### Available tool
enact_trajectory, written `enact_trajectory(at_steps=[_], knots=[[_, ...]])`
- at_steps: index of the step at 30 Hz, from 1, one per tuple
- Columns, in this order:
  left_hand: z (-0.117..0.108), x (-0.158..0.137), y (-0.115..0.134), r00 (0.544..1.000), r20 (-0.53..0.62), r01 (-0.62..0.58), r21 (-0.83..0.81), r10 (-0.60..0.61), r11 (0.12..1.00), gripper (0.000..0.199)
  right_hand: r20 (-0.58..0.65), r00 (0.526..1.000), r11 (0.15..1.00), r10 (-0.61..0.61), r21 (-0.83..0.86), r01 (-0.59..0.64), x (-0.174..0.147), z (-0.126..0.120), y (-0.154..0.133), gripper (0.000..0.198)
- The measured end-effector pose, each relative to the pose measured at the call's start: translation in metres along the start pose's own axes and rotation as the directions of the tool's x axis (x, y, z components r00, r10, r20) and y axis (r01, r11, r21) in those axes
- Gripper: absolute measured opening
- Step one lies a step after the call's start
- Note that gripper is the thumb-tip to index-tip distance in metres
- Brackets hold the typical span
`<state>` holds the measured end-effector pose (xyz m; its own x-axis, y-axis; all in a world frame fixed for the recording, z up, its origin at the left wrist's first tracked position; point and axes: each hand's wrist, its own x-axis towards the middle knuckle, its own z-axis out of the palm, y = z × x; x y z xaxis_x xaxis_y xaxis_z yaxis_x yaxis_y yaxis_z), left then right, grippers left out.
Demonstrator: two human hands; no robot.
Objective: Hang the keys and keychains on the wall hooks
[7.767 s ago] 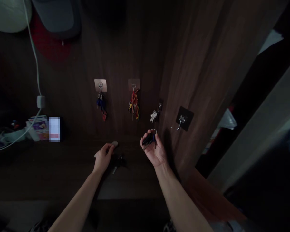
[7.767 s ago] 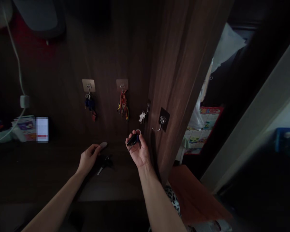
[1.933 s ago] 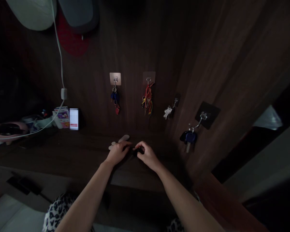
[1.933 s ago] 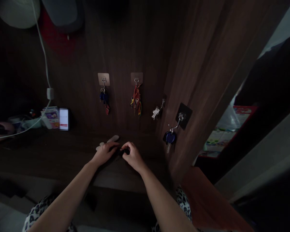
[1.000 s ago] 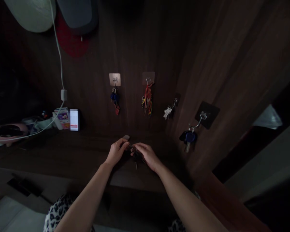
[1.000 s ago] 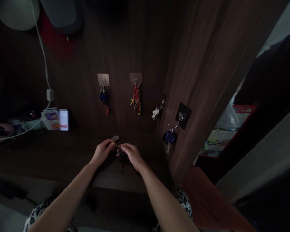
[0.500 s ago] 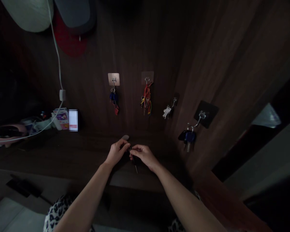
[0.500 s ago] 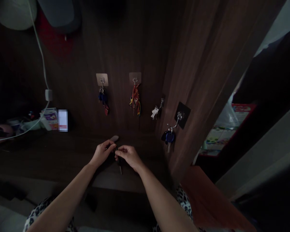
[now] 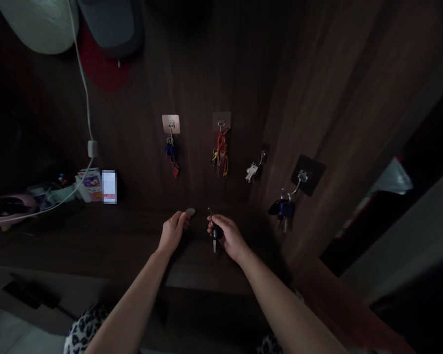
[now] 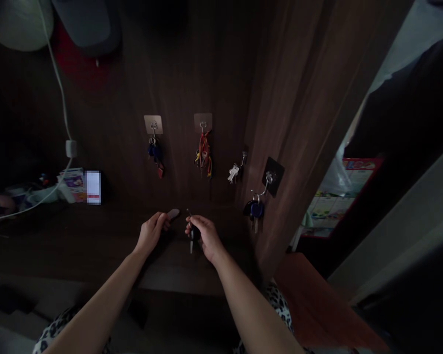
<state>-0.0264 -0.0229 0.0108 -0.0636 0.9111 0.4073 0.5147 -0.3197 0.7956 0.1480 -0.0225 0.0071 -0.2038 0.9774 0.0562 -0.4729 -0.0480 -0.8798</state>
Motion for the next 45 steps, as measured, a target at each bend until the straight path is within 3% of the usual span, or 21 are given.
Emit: enact_trajectory(at_steps=[4, 10, 22, 27, 39, 45], knots=[[-0.001, 0.002, -0.005, 0.998, -0.055, 0.041, 0.065, -0.038, 0.997, 0.042, -0.053, 0.998, 0.984, -0.025, 0.173, 0.034, -0.003, -0.003, -0.008, 0.024], [0.001, 0.005, -0.009, 1.000, 0.014, 0.021, 0.148, -0.023, 0.989, 0.038, -0.064, 0.992, 0.936, -0.112, 0.329, 0.127, -0.012, -0.006, -0.022, 0.017], [0.002, 0.005, -0.009, 0.999, 0.033, 0.020, 0.168, -0.026, 0.986, 0.039, -0.046, 0.948, 0.761, -0.316, 0.584, 0.282, -0.037, -0.005, -0.067, 0.009], [0.002, 0.006, -0.009, 0.999, 0.039, 0.028, 0.155, -0.035, 0.988, 0.039, -0.059, 0.936, 0.672, -0.346, 0.681, 0.291, -0.042, -0.003, -0.078, 0.013], [0.002, 0.006, -0.009, 0.999, 0.031, 0.015, 0.170, -0.021, 0.985, 0.039, -0.070, 0.934, 0.602, -0.350, 0.747, 0.282, -0.039, -0.010, -0.072, 0.016], [0.002, 0.005, -0.009, 0.998, 0.041, 0.031, 0.174, -0.039, 0.984, 0.039, -0.053, 0.937, 0.626, -0.346, 0.731, 0.272, -0.039, -0.015, -0.065, 0.020]])
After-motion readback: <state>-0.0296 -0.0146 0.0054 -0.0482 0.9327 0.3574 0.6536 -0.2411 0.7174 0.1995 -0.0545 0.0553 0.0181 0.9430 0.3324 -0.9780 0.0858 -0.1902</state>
